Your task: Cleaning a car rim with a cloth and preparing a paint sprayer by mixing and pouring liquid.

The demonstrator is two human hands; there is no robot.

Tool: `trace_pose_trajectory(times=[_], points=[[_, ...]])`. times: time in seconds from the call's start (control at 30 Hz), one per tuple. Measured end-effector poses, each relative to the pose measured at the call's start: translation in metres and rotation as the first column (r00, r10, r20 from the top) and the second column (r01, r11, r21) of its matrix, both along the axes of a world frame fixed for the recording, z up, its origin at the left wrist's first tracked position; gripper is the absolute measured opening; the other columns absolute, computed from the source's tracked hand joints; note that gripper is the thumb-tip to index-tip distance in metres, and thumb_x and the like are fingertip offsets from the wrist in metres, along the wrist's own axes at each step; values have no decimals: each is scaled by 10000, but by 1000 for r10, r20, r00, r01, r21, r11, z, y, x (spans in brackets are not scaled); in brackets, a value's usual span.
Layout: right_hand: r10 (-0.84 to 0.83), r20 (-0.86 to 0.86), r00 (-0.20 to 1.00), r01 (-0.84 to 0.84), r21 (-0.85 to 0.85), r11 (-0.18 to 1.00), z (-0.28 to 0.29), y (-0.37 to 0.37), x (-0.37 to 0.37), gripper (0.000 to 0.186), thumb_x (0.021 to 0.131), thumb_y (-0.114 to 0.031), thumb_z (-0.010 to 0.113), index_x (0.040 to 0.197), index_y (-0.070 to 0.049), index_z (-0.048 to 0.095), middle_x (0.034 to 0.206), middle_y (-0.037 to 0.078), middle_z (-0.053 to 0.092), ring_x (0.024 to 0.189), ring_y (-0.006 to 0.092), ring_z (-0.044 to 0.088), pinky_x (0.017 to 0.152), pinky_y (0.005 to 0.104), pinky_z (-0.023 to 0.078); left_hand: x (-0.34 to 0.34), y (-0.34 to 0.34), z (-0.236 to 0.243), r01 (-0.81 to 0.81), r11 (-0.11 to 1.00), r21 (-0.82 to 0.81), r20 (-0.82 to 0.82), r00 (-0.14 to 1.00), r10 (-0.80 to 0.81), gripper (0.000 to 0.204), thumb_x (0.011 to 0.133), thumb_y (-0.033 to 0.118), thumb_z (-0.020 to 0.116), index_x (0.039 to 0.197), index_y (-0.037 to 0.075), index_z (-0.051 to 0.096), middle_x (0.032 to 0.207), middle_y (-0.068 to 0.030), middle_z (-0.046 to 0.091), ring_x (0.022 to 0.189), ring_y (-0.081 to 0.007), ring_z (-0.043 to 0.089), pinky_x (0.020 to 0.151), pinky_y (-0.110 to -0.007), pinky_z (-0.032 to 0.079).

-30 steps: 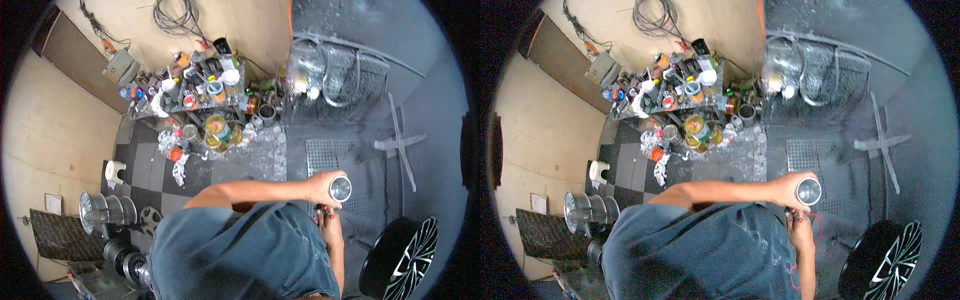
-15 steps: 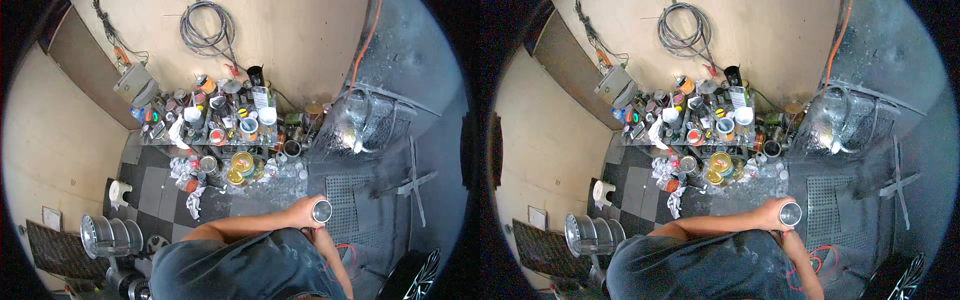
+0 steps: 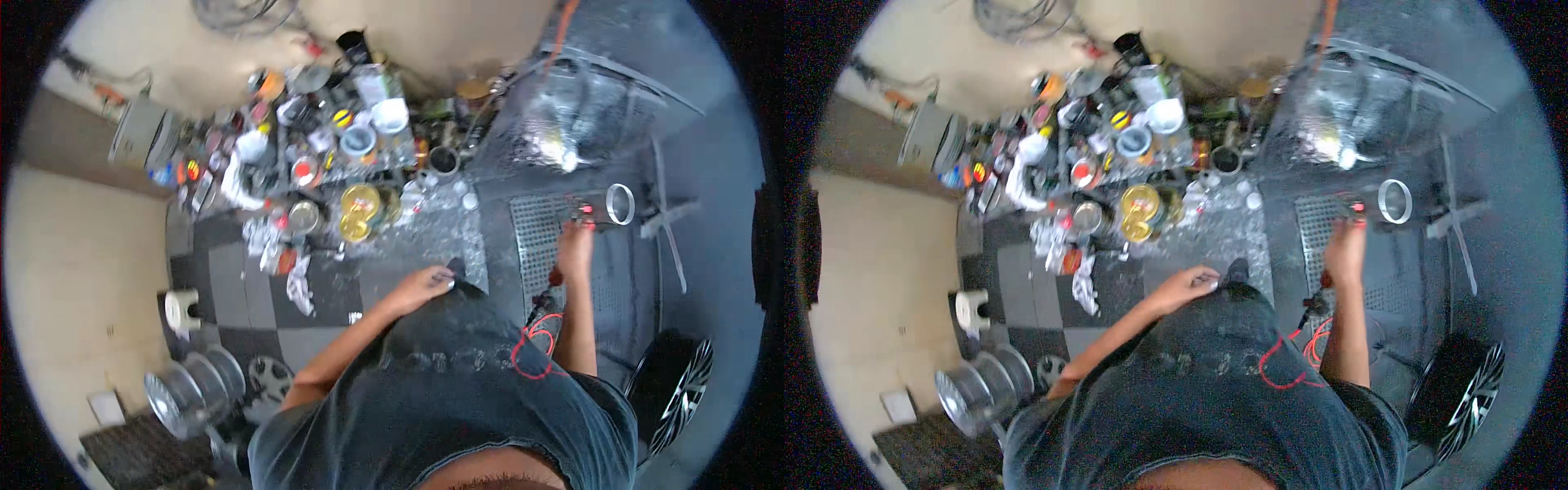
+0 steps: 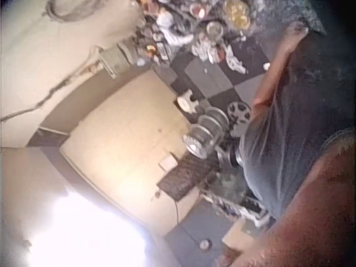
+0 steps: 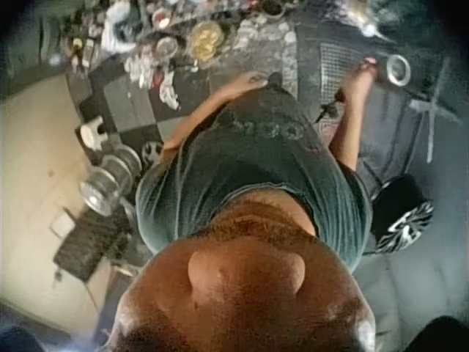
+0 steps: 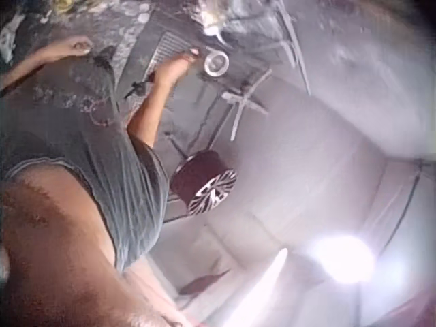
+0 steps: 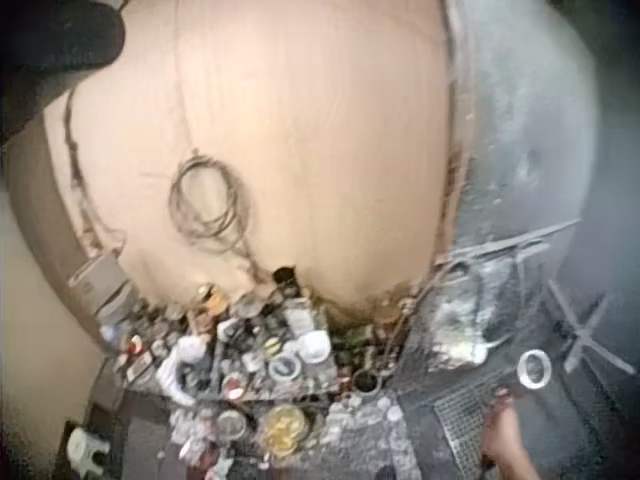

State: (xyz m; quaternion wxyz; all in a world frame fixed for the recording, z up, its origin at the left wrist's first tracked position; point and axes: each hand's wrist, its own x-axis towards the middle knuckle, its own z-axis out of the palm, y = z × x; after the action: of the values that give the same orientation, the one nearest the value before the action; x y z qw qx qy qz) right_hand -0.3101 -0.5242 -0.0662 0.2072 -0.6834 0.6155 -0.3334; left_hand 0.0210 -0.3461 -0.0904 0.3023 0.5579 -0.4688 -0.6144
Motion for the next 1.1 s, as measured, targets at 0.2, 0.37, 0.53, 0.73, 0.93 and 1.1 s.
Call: trace_pose_trajectory(times=[0.2, 0.37, 0.53, 0.73, 0.93, 1.1], points=[[115, 66, 991, -123, 135, 983, 52, 2, 53, 184, 957, -113, 463, 1080, 13, 515, 801, 130, 566, 669, 216, 531, 561, 371, 418, -6, -64, 55, -52, 979, -197, 156, 984, 84, 233, 883, 92, 594, 1110, 40, 610, 1067, -93, 658, 994, -181, 623, 855, -329, 498], [525, -3, 851, -516, 185, 837, 41, 31, 87, 286, 940, -78, 483, 1207, 26, 484, 918, 220, 599, 802, 351, 597, 696, 417, 466, -22, -142, 63, 8, 766, -643, 291, 927, 235, 172, 847, 106, 609, 1002, 41, 648, 1030, -118, 670, 900, -293, 650, 780, -381, 511], [731, 9, 682, -724, 145, 674, 16, 39, 90, 346, 938, -71, 504, 1264, 36, 467, 996, 235, 606, 915, 377, 605, 820, 417, 463, -18, -163, 74, 265, 958, -105, 529, 831, -172, 230, 791, 236, 666, 907, 40, 695, 917, -149, 694, 809, -342, 657, 750, -426, 514], [737, 64, 673, -709, 338, 619, 25, 30, 86, 397, 937, -71, 524, 1315, 23, 446, 1097, 248, 607, 1020, 364, 605, 897, 379, 458, -17, -150, 66, 140, 982, -130, 395, 915, -78, 286, 770, 287, 687, 940, 59, 715, 881, -159, 701, 792, -324, 667, 743, -422, 509], [740, 109, 664, -731, 304, 611, 15, 28, 82, 406, 937, -104, 552, 1315, 7, 458, 1101, 230, 629, 1030, 332, 629, 897, 366, 471, -8, -147, 75, 111, 992, -57, 340, 936, -86, 260, 810, 288, 665, 921, 63, 731, 848, -119, 713, 755, -245, 662, 704, -373, 496], [727, 201, 656, -749, 56, 660, 4, 30, 79, 391, 892, -139, 603, 1274, -80, 544, 915, 207, 622, 851, 380, 613, 776, 422, 480, -7, -134, 43, 0, 994, 109, -75, 997, 8, 249, 861, 271, 661, 932, 41, 727, 881, -78, 706, 824, -186, 629, 765, -330, 468]])
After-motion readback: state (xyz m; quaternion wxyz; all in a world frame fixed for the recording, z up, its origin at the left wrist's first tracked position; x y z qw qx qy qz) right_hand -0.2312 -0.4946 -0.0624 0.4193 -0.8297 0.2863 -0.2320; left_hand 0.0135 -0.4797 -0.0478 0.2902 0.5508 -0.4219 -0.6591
